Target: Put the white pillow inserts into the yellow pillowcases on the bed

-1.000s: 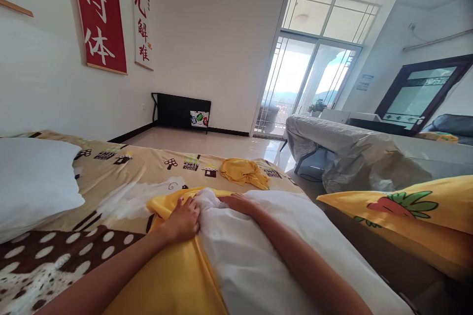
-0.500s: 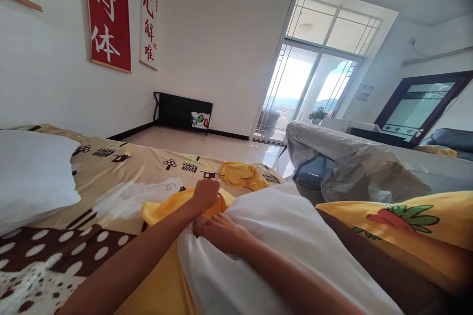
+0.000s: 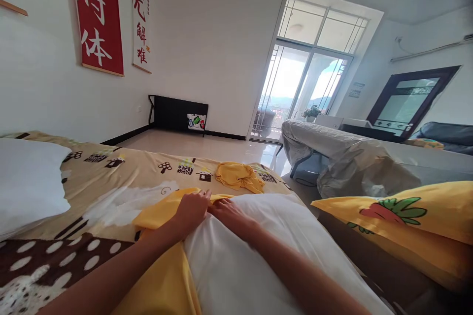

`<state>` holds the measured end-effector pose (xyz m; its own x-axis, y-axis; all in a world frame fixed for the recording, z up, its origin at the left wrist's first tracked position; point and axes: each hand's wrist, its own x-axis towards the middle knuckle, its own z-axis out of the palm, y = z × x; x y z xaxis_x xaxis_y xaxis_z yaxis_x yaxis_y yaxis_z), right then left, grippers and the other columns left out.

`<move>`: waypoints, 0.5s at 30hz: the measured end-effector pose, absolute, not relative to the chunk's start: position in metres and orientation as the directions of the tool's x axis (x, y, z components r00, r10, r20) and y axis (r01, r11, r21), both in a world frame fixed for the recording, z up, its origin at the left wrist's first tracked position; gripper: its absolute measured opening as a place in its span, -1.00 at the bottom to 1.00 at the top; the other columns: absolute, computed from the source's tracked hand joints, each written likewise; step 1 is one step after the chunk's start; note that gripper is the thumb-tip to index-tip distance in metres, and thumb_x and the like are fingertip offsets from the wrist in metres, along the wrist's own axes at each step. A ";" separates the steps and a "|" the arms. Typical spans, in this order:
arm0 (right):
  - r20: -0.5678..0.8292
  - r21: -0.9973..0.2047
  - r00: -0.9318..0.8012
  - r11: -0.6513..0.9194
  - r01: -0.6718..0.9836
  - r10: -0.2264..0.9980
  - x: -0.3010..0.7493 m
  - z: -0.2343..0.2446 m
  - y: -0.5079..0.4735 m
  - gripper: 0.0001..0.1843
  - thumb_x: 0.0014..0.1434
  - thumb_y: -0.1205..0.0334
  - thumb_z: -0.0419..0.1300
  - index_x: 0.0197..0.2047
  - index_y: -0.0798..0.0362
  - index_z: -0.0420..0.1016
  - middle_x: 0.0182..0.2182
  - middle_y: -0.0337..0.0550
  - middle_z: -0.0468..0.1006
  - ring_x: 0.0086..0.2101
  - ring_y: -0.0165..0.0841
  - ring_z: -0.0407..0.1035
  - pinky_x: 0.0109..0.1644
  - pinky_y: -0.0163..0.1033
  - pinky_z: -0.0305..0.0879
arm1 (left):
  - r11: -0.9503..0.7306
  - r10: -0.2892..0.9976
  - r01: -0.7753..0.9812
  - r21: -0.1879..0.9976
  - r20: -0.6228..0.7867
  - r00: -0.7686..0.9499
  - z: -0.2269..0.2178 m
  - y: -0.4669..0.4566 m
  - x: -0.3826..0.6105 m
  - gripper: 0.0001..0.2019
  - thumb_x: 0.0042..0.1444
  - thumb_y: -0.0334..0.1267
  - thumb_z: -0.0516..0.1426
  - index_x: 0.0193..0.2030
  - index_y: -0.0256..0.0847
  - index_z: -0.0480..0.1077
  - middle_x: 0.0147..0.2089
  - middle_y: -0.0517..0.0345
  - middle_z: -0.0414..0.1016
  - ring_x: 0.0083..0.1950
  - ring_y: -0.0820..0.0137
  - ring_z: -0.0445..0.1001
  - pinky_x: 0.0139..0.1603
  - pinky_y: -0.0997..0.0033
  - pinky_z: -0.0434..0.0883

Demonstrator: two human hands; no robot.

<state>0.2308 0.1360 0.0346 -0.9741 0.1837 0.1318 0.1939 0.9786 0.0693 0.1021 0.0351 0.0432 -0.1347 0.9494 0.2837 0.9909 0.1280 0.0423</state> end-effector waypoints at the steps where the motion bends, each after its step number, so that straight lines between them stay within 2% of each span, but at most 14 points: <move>1: 0.087 0.009 -0.983 0.987 0.163 0.161 0.246 0.044 0.145 -0.64 0.26 0.13 0.03 0.09 -0.09 0.41 -0.10 -0.13 0.53 -0.07 -0.32 0.37 0.06 -0.23 0.20 | 0.143 0.951 0.988 0.064 0.267 -0.155 0.041 0.030 0.096 -0.74 0.09 -0.49 -0.09 -0.16 -0.29 0.35 -0.24 -0.14 0.52 -0.23 0.08 0.52 -0.33 0.23 0.35; 2: 0.055 -0.054 -0.984 0.985 0.166 0.169 0.261 0.053 0.155 -0.58 0.23 0.04 0.07 0.14 -0.12 0.37 -0.01 -0.15 0.49 0.00 -0.31 0.33 0.11 -0.22 0.16 | 0.150 0.955 0.985 0.086 0.246 -0.167 0.039 0.024 0.092 -0.77 0.07 -0.48 -0.07 -0.20 -0.27 0.35 -0.26 -0.12 0.52 -0.24 0.09 0.53 -0.34 0.24 0.34; 3: 0.034 -0.104 -0.974 0.970 0.221 0.225 0.277 0.061 0.166 -0.48 0.17 -0.05 0.12 0.18 -0.13 0.33 0.08 -0.14 0.43 0.07 -0.27 0.27 0.17 -0.19 0.11 | 0.150 0.959 0.983 0.110 0.224 -0.171 0.037 0.019 0.089 -0.81 0.07 -0.45 -0.06 -0.25 -0.25 0.34 -0.29 -0.09 0.53 -0.26 0.11 0.53 -0.34 0.26 0.33; 6: -0.011 -0.159 -0.862 0.850 0.502 0.507 0.312 0.068 0.188 -0.21 0.05 -0.18 0.19 0.29 -0.10 0.16 0.22 -0.07 0.26 0.16 -0.12 0.16 0.22 -0.03 0.02 | 0.126 0.971 0.974 0.187 0.177 -0.160 0.031 0.012 0.090 -0.87 0.09 -0.36 -0.04 -0.30 -0.19 0.32 -0.34 0.01 0.53 -0.30 0.18 0.52 -0.37 0.33 0.31; 8: -0.056 -0.165 -0.817 0.802 0.574 0.573 0.319 0.060 0.185 -0.27 0.08 -0.15 0.15 0.27 -0.06 0.21 0.14 -0.02 0.37 0.09 -0.10 0.26 0.15 -0.04 0.12 | 0.120 0.973 0.965 0.233 0.168 -0.161 0.029 0.016 0.093 -0.87 0.09 -0.34 -0.04 -0.29 -0.17 0.31 -0.32 0.03 0.53 -0.29 0.22 0.51 -0.37 0.35 0.30; 10: -0.036 -0.129 -0.812 0.803 0.581 0.582 0.314 0.050 0.167 -0.44 0.15 -0.07 0.09 0.17 -0.02 0.35 -0.01 0.00 0.51 -0.03 -0.12 0.37 0.02 -0.09 0.21 | 0.126 0.971 0.955 0.269 0.165 -0.174 0.026 0.027 0.095 -0.85 0.09 -0.33 -0.04 -0.24 -0.19 0.32 -0.26 -0.02 0.53 -0.24 0.20 0.51 -0.32 0.34 0.32; 13: 0.058 0.015 -0.826 0.827 0.562 0.560 0.298 0.047 0.125 -0.61 0.19 0.04 0.01 0.00 -0.02 0.45 -0.19 0.01 0.58 -0.17 -0.12 0.44 -0.12 -0.11 0.24 | 0.156 0.964 0.932 0.327 0.154 -0.215 0.024 0.052 0.097 -0.77 0.14 -0.30 -0.07 -0.16 -0.24 0.35 -0.17 -0.16 0.52 -0.13 0.14 0.50 -0.22 0.28 0.33; 15: 0.067 0.091 -0.851 0.846 0.525 0.521 0.290 0.055 0.101 -0.68 0.19 0.12 0.00 -0.08 -0.04 0.47 -0.26 -0.01 0.58 -0.23 -0.14 0.45 -0.19 -0.14 0.23 | 0.151 0.968 0.911 0.385 0.130 -0.215 0.027 0.070 0.097 -0.77 0.14 -0.28 -0.05 -0.18 -0.25 0.39 -0.15 -0.16 0.52 -0.10 0.16 0.49 -0.20 0.32 0.34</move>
<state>0.2902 0.1013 0.0553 -0.8511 0.5208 0.0667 0.5249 0.8462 0.0915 0.0971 0.0702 0.0266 -0.2153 0.9678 0.1301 0.9106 0.1509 0.3847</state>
